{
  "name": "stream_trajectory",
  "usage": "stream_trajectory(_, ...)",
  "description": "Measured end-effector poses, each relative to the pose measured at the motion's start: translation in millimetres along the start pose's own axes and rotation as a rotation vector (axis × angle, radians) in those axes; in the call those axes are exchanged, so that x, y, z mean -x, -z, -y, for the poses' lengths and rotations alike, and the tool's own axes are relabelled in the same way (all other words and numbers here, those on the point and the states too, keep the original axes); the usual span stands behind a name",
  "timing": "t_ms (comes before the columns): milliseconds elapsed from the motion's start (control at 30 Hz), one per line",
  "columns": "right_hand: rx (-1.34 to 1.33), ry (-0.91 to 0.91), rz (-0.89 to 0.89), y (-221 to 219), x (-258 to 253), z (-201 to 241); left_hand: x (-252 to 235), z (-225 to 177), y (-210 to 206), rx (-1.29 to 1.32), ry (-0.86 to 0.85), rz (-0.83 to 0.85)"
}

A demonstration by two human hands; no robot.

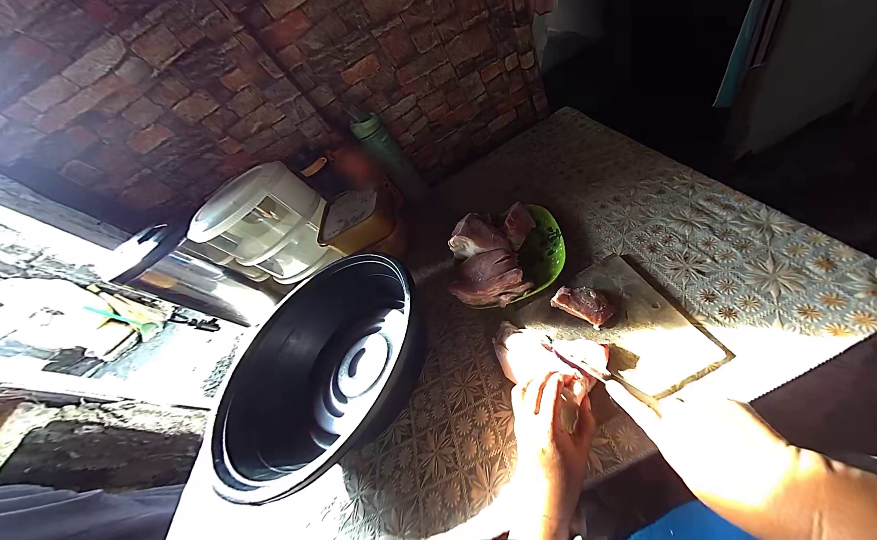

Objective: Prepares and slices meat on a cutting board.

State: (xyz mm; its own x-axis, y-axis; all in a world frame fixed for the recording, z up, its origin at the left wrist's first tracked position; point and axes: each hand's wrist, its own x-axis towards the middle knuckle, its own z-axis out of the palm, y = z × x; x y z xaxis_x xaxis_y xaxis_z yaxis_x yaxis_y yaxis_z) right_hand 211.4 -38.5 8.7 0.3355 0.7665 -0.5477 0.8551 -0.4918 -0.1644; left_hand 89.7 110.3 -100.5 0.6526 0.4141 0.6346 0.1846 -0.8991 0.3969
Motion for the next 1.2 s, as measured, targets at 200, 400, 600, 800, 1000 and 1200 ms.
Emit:
stream_trajectory(200, 0.041, 0.052, -0.145, 0, -20, 4, 0, 1, -4, -0.021, -0.025, -0.004)
stream_trajectory(400, -0.058, 0.142, -0.119, 14, -46, 7, 1, 0, -1, -0.063, -0.006, -0.007)
stream_trajectory(600, 0.030, 0.121, -0.154, -7, -5, -26, 6, 1, -5, -0.058, 0.021, -0.067)
stream_trajectory(800, -0.058, 0.214, -0.173, 7, -24, -39, 0, -2, -2, -0.126, -0.026, 0.028)
stream_trajectory(1000, -0.166, 0.175, -0.076, 40, -31, -52, 3, -5, 3, -0.071, 0.032, 0.008)
stream_trajectory(1200, -0.382, 0.269, -0.295, 10, -41, -94, 14, 7, 25, 0.019, 0.039, 0.019)
